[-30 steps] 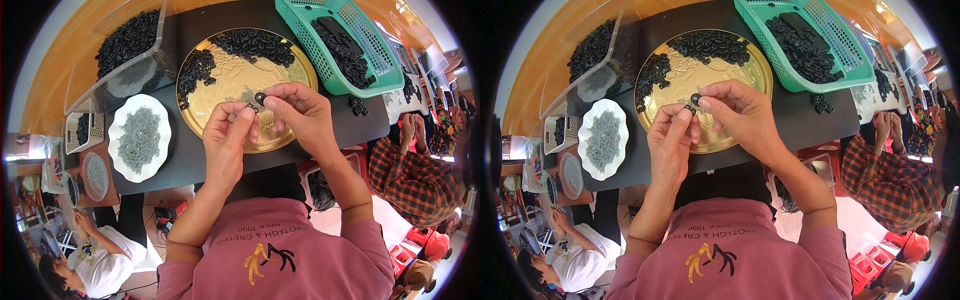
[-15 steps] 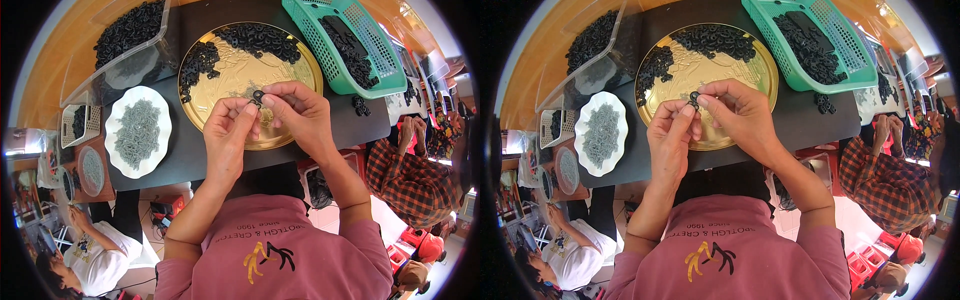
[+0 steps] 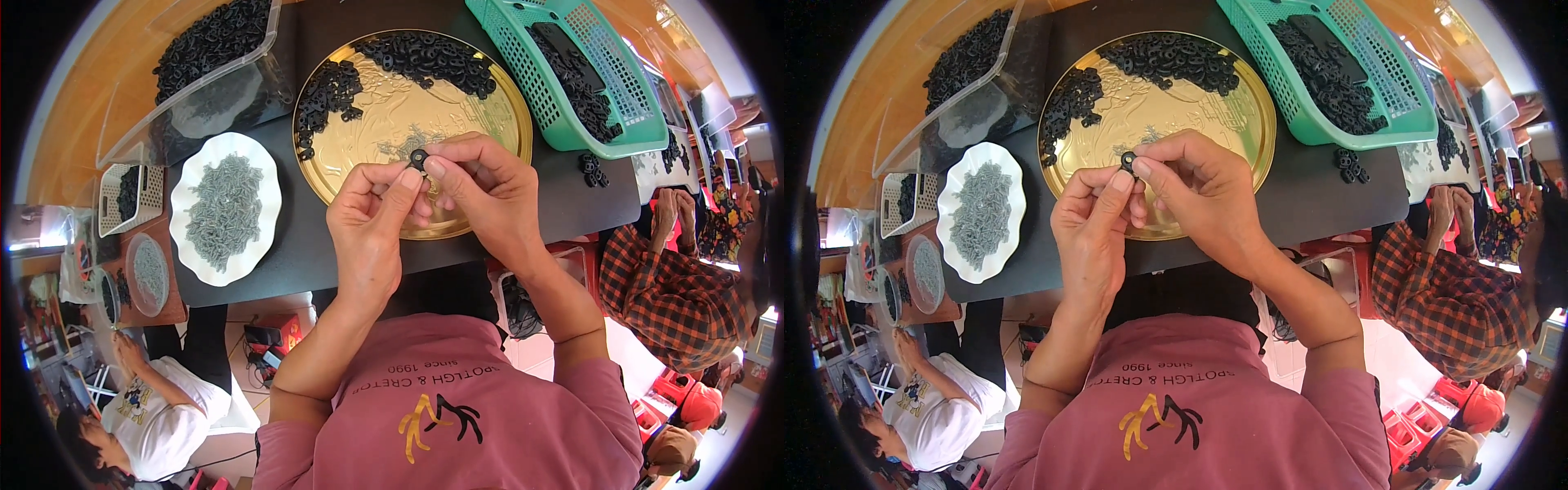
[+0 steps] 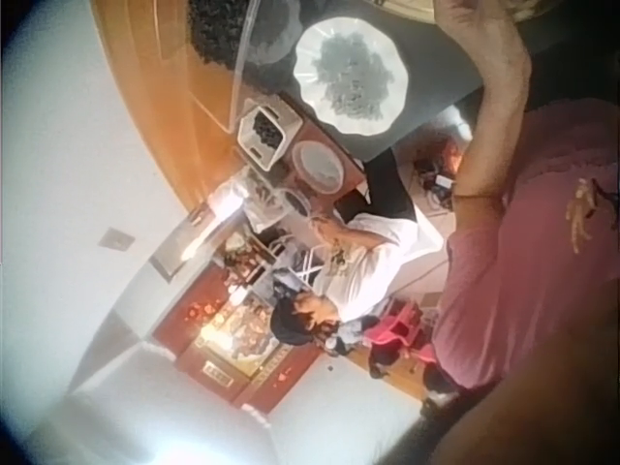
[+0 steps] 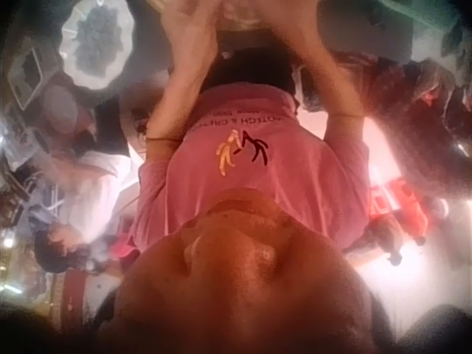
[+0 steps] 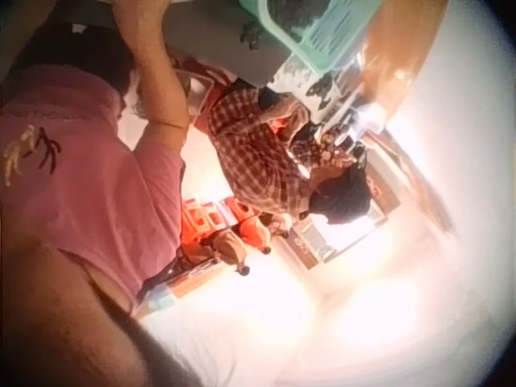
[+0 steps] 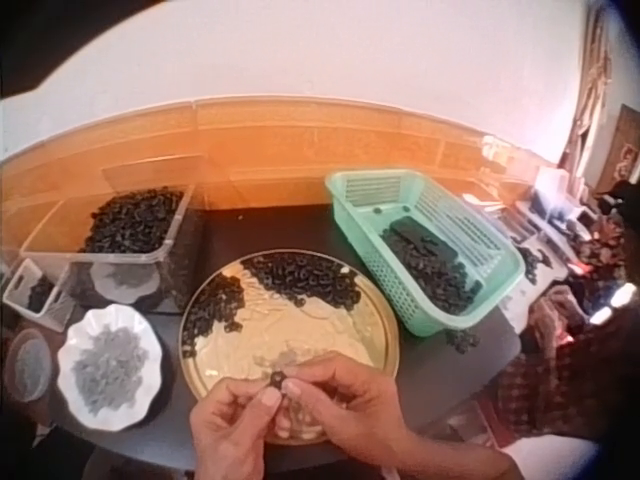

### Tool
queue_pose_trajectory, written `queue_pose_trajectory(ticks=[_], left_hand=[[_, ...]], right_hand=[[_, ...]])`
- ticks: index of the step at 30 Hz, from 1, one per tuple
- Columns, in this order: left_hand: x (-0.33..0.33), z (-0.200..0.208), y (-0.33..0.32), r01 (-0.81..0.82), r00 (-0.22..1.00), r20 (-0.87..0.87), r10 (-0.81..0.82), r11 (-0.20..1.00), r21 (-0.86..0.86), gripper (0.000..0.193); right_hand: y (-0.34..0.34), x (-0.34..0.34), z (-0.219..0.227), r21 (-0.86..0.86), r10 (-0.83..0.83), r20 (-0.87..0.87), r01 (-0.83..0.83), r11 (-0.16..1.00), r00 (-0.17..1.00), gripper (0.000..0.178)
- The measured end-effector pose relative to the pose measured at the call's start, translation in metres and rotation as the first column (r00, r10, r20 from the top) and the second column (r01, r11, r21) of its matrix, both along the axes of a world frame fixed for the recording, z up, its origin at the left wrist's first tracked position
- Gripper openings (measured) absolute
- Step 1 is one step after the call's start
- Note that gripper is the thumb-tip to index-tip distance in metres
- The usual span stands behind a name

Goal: The person assembles small fasteners by picking up screws and plastic clips from a tray and inserting the screws into the clips by hand.

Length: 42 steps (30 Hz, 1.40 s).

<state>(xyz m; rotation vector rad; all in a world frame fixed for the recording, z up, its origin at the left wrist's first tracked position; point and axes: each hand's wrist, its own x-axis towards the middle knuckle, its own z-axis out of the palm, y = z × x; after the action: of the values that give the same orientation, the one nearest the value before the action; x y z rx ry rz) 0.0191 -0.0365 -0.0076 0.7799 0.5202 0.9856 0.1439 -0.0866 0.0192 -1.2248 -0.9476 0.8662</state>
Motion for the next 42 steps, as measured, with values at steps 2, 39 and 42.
queue_pose_trajectory(ticks=[2,39,42], left_hand=[[0.0,0.0,0.0,-0.008,1.0,0.001,0.008,1.0,-0.007,0.008],[-0.017,-0.001,0.021,0.116,0.935,-0.312,0.171,0.682,0.722,0.027],[-0.017,-0.004,0.021,0.084,0.941,-0.276,0.197,0.651,0.754,0.027]], right_hand=[[0.0,-0.001,0.0,0.008,0.011,-0.01,-0.011,1.0,1.0,0.011],[-0.001,0.016,0.012,-0.331,0.246,-0.293,-0.339,0.881,0.924,0.03],[-0.003,0.011,0.011,-0.297,0.232,-0.298,-0.321,0.899,0.926,0.029]])
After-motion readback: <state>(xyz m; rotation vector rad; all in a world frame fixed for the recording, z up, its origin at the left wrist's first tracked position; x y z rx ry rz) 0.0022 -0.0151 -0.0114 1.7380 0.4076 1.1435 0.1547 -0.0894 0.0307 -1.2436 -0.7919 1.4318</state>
